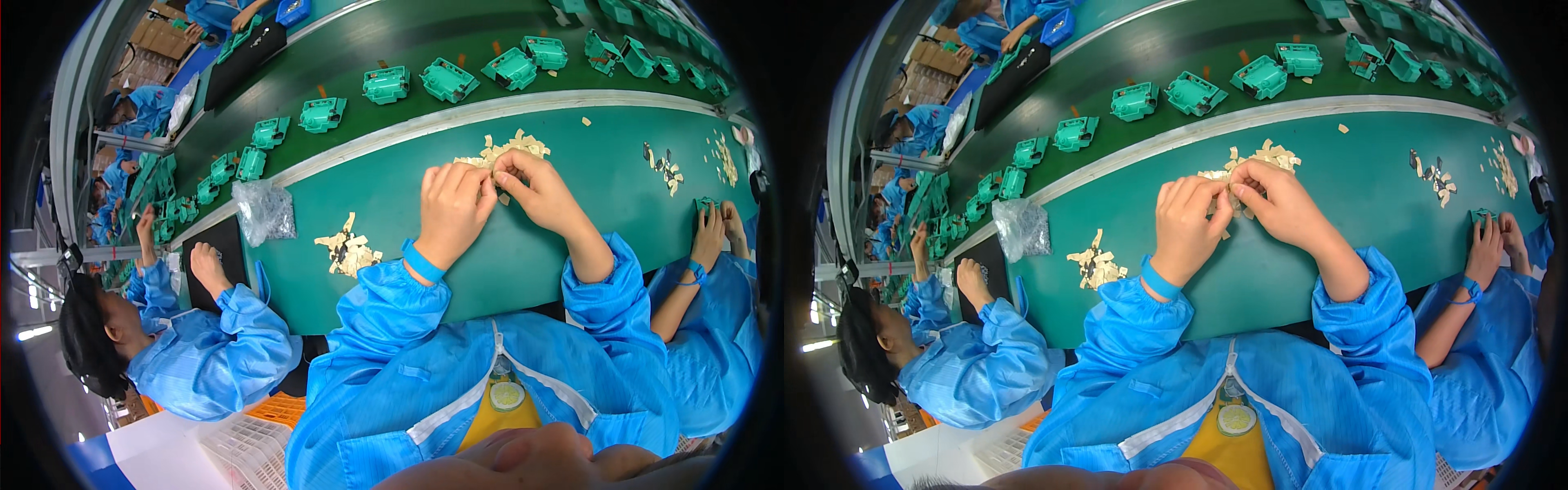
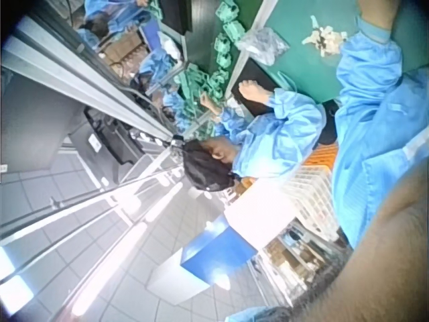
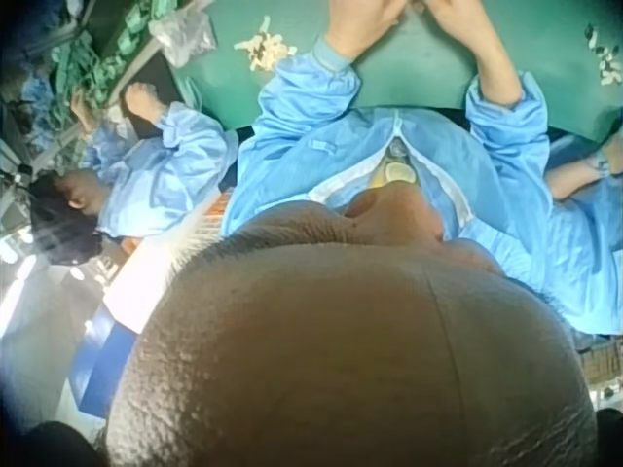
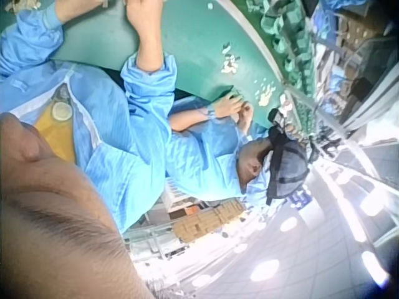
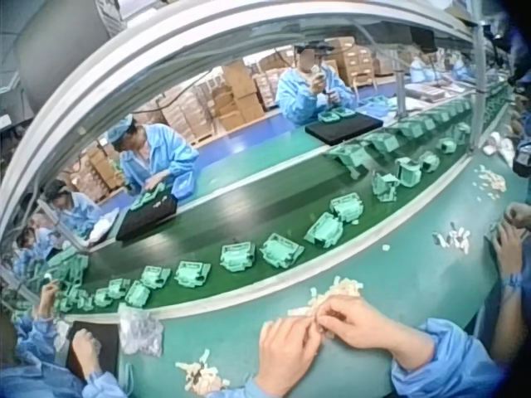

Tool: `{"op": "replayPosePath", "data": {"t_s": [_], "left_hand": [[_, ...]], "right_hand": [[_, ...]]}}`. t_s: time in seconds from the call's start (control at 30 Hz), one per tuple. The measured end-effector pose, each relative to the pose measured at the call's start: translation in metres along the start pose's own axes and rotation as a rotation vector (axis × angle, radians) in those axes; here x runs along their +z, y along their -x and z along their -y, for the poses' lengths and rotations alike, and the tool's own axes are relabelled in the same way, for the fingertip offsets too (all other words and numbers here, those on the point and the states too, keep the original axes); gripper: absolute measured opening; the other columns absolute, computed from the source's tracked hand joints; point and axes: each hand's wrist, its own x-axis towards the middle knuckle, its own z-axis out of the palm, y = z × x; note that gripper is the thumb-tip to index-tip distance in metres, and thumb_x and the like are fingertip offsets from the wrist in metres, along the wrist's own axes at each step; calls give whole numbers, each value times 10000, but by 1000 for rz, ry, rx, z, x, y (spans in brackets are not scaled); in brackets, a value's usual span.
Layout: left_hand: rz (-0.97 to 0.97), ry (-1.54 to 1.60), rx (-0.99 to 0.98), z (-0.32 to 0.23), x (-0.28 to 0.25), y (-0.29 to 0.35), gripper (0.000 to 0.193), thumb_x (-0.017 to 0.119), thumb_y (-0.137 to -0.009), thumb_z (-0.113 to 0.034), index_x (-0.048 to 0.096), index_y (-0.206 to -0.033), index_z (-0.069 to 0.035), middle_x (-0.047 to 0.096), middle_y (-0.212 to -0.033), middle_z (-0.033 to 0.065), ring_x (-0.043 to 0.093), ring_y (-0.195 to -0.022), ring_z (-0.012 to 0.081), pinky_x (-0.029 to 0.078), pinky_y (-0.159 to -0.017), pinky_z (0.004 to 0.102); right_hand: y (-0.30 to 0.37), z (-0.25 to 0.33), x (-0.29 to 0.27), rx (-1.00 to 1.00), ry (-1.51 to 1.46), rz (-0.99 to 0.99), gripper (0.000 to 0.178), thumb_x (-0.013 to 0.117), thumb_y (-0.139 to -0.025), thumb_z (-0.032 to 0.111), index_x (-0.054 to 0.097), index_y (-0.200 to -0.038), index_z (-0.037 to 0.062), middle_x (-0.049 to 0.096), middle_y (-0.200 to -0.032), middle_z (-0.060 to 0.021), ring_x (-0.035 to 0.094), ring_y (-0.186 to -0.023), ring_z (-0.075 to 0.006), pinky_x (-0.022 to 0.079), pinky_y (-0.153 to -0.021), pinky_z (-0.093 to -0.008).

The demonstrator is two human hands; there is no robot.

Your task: The person assembles electronic components into plastic casings by hand on a factory assembly line.

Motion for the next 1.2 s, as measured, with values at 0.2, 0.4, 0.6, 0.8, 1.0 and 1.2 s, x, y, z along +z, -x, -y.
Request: {"op": "replayPosePath", "data": {"t_s": [0.2,0.4,0.6,0.8,1.0,1.2], "left_hand": [[9,151,-260,5,8,4,47,706,-822,-48,668,-851,-43,639,-800,72,614,-734,260,437,-708,370],[223,-127,-320,10,13,7,56,677,-875,-88,668,-896,-37,633,-814,78,622,-773,260,448,-788,392],[26,27,-235,-2,18,-5,147,673,-879,-96,687,-1021,-59,652,-959,64,600,-963,279,417,-874,390],[112,101,-77,-3,17,-5,111,697,-871,-124,704,-971,-75,691,-1019,50,607,-963,260,406,-866,381],[91,177,-212,-7,22,-5,64,702,-873,-134,710,-917,-88,706,-862,23,625,-831,214,391,-809,365],[89,159,-159,-10,22,-8,57,711,-846,-120,705,-892,-86,703,-852,16,623,-825,206,377,-796,363]], "right_hand": [[-2,-8,-13,99,-243,24,83,595,-963,78,618,-973,0,621,-854,-15,560,-742,-94,476,-688,-258],[-3,-9,-26,185,-357,-83,82,614,-945,59,640,-979,-10,624,-821,-13,577,-751,-86,478,-689,-245],[-3,-14,-24,126,-167,-99,110,636,-942,66,656,-1009,-19,636,-809,-5,584,-737,-77,494,-679,-244],[1,2,-23,71,-31,-92,100,672,-919,67,633,-975,-6,662,-837,-36,606,-756,-81,508,-674,-254],[2,-3,-24,-214,285,-212,112,694,-877,68,632,-950,10,613,-824,-68,613,-730,-198,512,-664,-324],[5,-4,-26,-247,339,-170,80,697,-850,67,654,-883,9,607,-821,-108,607,-777,-285,498,-690,-386]]}}
